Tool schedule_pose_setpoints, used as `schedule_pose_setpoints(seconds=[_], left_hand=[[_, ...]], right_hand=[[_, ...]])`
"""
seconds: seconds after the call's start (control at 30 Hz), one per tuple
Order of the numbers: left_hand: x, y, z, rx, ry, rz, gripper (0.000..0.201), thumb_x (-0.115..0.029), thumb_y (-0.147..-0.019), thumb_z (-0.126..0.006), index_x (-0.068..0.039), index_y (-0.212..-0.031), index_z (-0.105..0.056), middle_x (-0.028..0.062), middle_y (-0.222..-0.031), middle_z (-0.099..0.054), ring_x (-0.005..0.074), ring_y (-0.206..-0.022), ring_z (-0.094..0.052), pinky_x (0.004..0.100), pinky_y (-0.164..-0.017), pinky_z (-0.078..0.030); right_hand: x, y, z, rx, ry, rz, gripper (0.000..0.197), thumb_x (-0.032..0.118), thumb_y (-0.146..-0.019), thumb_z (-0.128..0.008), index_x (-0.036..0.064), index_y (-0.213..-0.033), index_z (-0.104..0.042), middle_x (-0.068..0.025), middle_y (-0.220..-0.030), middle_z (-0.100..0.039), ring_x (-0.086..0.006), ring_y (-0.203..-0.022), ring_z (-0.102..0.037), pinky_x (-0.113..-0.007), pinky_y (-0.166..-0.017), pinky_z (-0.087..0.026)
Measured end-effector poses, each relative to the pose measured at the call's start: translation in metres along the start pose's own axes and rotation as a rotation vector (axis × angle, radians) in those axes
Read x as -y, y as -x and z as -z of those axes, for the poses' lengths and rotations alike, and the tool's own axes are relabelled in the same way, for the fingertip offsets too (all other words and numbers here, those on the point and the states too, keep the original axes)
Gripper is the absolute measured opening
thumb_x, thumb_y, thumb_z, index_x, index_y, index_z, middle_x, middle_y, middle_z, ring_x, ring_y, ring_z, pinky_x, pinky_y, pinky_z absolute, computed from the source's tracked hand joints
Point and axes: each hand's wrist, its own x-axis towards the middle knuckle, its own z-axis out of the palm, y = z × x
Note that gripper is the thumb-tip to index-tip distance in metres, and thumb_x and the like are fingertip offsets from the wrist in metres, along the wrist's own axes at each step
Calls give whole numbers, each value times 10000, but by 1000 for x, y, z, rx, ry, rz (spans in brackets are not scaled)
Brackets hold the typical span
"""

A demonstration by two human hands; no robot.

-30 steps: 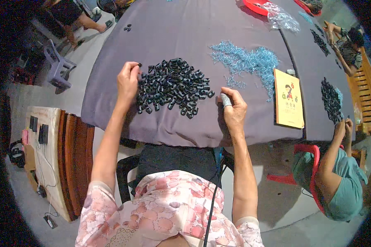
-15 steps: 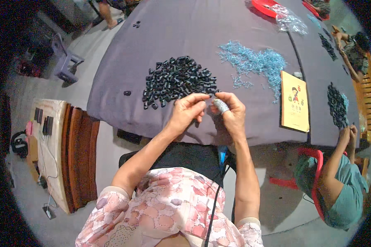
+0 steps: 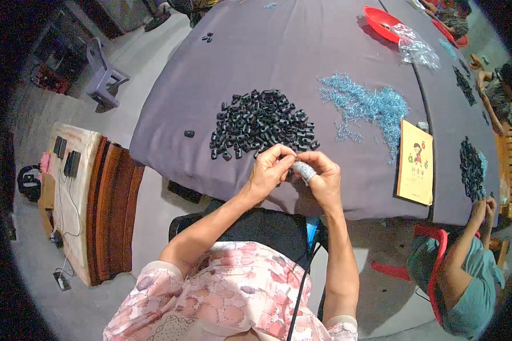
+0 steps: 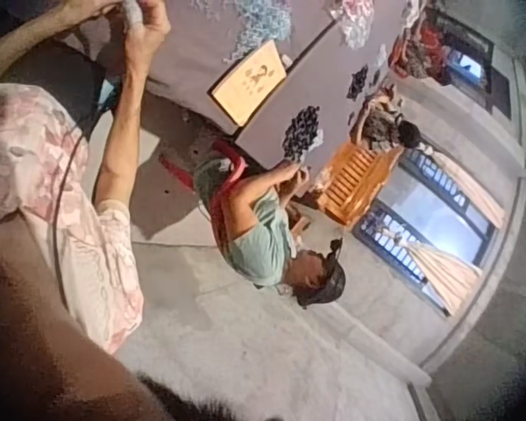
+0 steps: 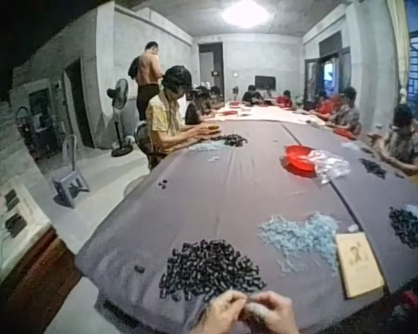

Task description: The person sorts through a pile of black plastic components on a table and fits parts together by hand.

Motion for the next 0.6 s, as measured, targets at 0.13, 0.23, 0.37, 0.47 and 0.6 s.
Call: schedule_pose_setpoints(seconds=[0.13, 0.23, 0.37, 0.47, 0.6], left_hand=[[4, 2, 4, -11, 23, 34, 107, -125, -888, -541, -28, -860, -575, -28, -627, -536, 30, -518, -441, 204, -452, -358], [2, 4, 5, 6, 96, 78, 122, -139, -889, -544, -27, -850, -571, -35, -622, -526, 33, -528, -448, 206, -460, -366], [5, 7, 6, 66, 58, 77, 172, -150, -912, -535, -58, -1055, -510, -36, -725, -490, 13, -517, -408, 168, -418, -311], [-6, 7, 12, 133, -57, 32, 349, -123, -901, -519, -43, -1221, -403, 1, -887, -504, 30, -604, -451, 176, -477, -364], [-8, 9, 22, 166, -43, -6, 329, -77, -909, -439, -24, -1230, -390, 41, -962, -537, 71, -716, -493, 191, -588, -423]], right_hand=[[-6, 0, -2, 8, 91, 16, 121, -24, -815, -600, 2, -931, -623, -33, -822, -643, -88, -727, -595, -225, -652, -491], [-7, 2, -3, 34, 111, 78, 114, -22, -824, -581, 6, -931, -611, -30, -811, -635, -88, -730, -585, -228, -658, -485], [-5, 4, -6, -19, 138, 38, 93, -8, -844, -551, 11, -932, -578, -23, -783, -613, -86, -703, -568, -227, -642, -472], [-5, -1, -2, -72, 26, 4, 77, -6, -861, -532, 19, -929, -558, -17, -764, -596, -83, -671, -550, -227, -610, -457], [-9, 0, 0, -64, 2, 8, 91, -10, -860, -534, 22, -939, -566, -18, -781, -607, -87, -683, -566, -233, -621, -475]])
